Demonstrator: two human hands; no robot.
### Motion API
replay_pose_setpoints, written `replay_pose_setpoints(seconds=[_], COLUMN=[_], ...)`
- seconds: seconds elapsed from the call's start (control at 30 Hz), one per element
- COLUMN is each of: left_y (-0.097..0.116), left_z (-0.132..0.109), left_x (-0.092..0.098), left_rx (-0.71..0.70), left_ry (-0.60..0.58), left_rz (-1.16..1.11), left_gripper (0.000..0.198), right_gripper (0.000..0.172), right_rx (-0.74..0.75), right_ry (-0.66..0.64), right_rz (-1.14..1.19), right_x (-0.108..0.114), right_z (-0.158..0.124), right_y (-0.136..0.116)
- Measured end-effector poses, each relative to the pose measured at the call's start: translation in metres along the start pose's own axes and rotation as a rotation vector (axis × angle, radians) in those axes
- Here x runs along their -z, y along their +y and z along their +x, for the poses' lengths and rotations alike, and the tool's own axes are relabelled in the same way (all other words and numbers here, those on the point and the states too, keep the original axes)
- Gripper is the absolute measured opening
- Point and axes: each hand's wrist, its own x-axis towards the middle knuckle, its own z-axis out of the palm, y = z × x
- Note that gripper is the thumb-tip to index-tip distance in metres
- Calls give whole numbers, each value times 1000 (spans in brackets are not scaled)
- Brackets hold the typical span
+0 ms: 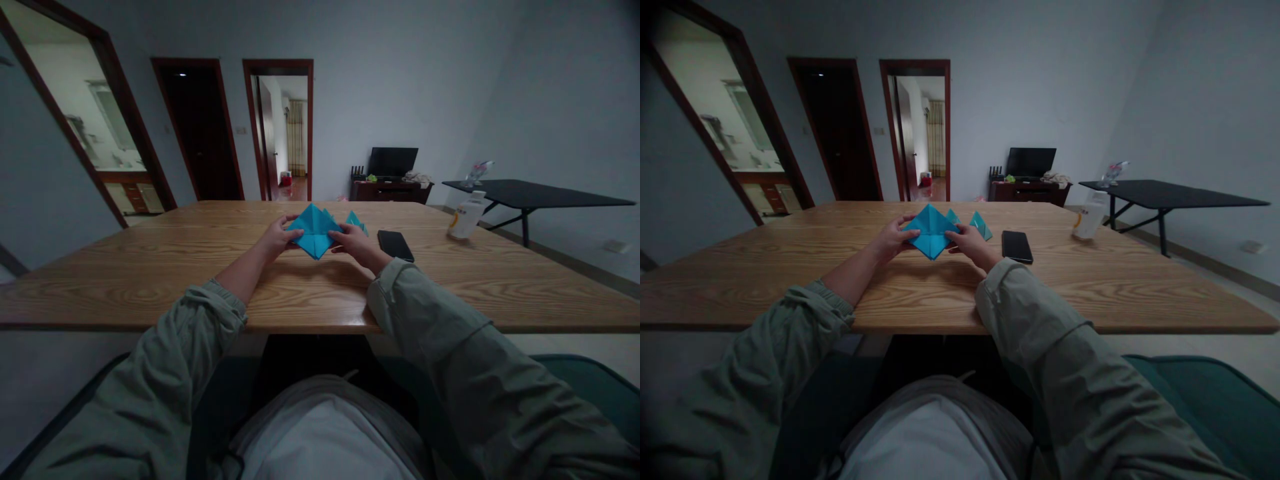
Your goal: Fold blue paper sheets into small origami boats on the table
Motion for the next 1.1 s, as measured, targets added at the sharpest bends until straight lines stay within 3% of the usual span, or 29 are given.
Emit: replay_pose_setpoints(seconds=[0.4,0.47,0.63,0.77,0.93,1.1], left_y=[5,6,10,13,12,10], left_z=[-3,-4,-10,-15,-16,-12], left_x=[-2,-3,-5,-5,-1,1], left_rx=[20,-6,-200,-292,-354,-378], left_ry=[15,22,-52,-55,-59,-14], left_rz=[178,237,349,350,608,625], left_gripper=[46,52,77,84,45,36], right_gripper=[9,10,35,37,38,46], right_rx=[-15,-12,9,37,9,6], right_ry=[28,36,120,152,130,86], right_rz=[-79,-59,28,30,47,55], right_x=[-1,-1,-1,1,2,2], right_z=[-6,-5,-1,-2,-4,-7], right_y=[-7,-7,-6,-8,-9,-11])
